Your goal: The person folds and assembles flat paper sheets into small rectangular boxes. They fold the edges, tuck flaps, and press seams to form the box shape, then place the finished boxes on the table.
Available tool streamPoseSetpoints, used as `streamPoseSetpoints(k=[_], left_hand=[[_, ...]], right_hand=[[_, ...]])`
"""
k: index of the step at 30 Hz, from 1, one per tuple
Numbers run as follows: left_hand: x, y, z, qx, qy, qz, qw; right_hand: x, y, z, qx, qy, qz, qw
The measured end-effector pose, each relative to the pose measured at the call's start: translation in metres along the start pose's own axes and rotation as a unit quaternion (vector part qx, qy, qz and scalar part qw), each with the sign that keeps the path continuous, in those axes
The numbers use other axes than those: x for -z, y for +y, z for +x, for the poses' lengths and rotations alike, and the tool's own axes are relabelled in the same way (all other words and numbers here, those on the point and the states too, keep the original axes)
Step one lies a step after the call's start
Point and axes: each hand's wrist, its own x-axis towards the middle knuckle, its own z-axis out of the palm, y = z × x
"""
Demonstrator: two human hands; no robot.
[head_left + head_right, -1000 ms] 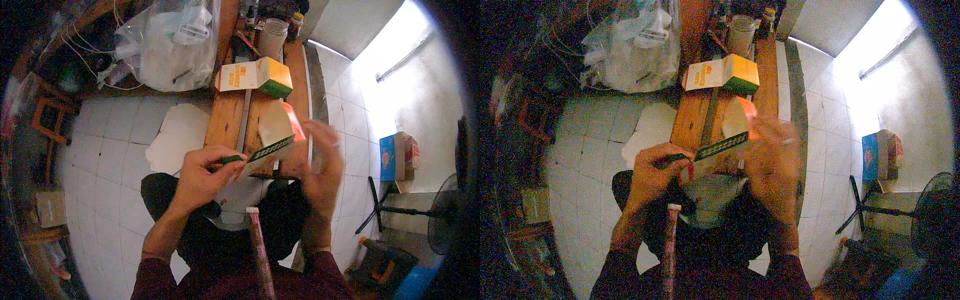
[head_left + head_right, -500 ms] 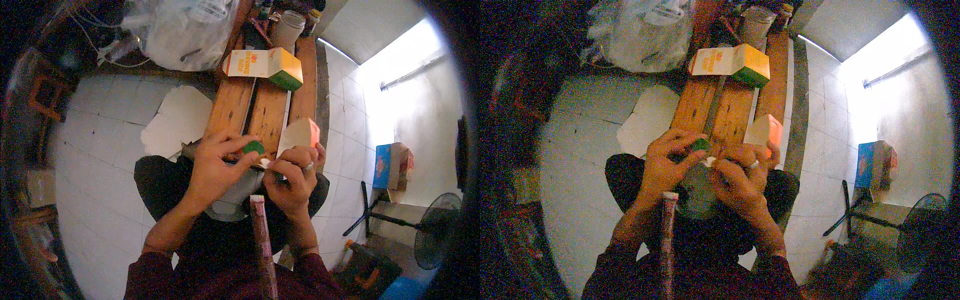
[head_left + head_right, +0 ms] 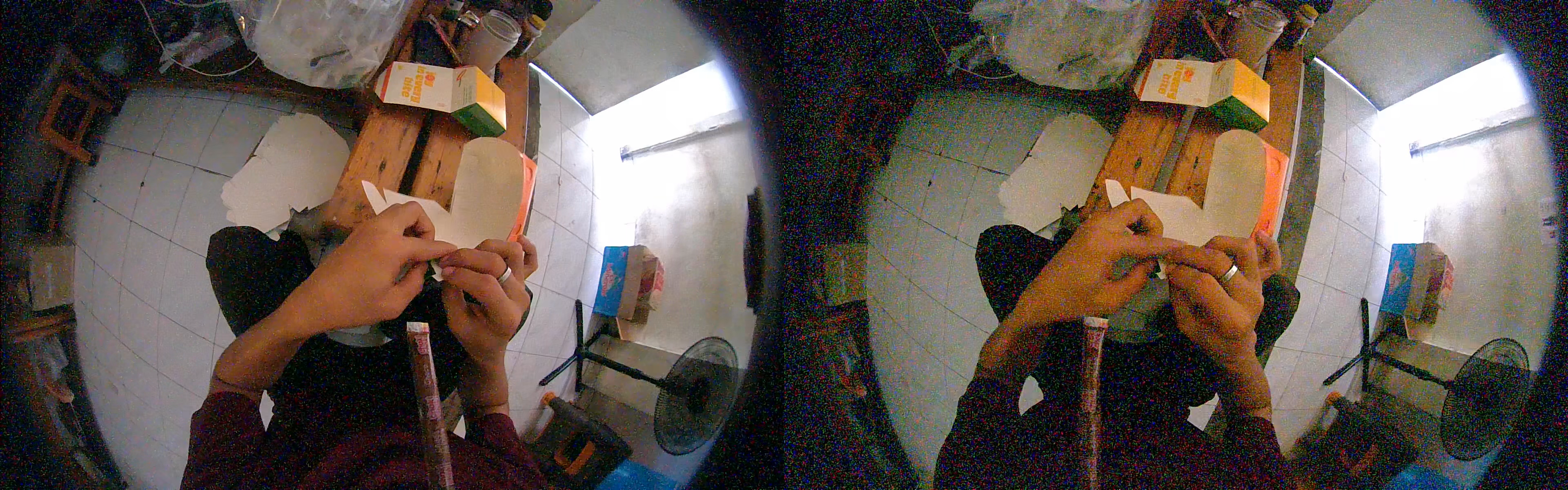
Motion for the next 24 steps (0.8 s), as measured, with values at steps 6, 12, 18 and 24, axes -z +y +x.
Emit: streamPoseSetpoints(k=[6, 12, 18, 24], left_hand=[[-0.004, -0.002, -0.004, -0.050, -0.038, 0.070, 0.996], [-0.001, 0.001, -0.004, -0.064, -0.088, 0.021, 0.994], [0.019, 0.009, -0.014, 0.051, -0.095, 0.020, 0.994], [0.063, 0.035, -0.028, 0.187, 0.160, -0.025, 0.969]], right_hand=[[0.011, 0.000, 0.000, -0.128, -0.101, 0.034, 0.986], [0.025, 0.020, 0.000, -0.216, -0.217, 0.188, 0.933], [0.029, 0.022, 0.004, -0.284, -0.198, 0.354, 0.869], [-0.028, 0.026, 0.020, -0.058, 0.071, 0.143, 0.986]])
